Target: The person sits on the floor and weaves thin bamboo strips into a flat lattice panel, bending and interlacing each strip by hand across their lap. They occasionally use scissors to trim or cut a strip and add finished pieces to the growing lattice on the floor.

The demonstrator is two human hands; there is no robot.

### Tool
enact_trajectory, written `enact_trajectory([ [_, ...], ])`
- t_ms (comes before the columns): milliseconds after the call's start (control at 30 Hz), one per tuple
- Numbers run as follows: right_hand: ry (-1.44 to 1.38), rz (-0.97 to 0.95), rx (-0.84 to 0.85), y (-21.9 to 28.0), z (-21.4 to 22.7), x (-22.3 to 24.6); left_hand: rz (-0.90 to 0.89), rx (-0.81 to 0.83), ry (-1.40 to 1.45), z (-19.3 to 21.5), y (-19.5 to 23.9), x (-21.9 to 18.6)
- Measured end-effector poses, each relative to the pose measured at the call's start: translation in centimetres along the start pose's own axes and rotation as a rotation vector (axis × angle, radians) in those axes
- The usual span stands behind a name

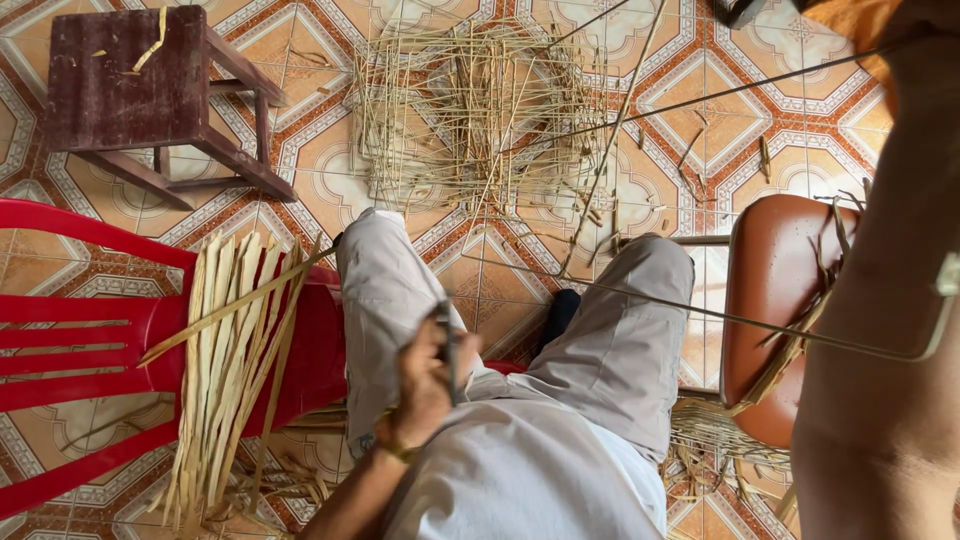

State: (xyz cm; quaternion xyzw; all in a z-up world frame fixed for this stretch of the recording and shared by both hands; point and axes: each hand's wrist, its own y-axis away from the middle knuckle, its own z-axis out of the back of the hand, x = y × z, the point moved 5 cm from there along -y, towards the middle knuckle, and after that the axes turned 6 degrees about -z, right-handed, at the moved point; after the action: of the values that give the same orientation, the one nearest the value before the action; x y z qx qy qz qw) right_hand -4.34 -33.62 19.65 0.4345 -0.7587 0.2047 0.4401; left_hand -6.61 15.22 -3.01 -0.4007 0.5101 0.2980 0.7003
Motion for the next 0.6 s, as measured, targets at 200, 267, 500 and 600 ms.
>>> enact_trajectory([
  [200, -0.025, -0.009, 0.006, 2.9, -2.8, -7.7, -0.036, -0.341, -0.367, 12.9, 3.6, 4.9],
  [267, -0.056, -0.057, 0.038, 3.6, -5.5, -12.3, 0.107, -0.397, -0.397, 17.1, 6.6, 5.9],
  [500, 0.180, -0.201, -0.032, 5.5, -5.6, -26.1, 0.599, -0.223, -1.002, 23.1, 13.3, 11.6],
  [600, 0.204, -0.207, -0.001, 7.3, -5.8, -28.2, 0.616, -0.151, -1.148, 24.2, 15.0, 13.6],
])
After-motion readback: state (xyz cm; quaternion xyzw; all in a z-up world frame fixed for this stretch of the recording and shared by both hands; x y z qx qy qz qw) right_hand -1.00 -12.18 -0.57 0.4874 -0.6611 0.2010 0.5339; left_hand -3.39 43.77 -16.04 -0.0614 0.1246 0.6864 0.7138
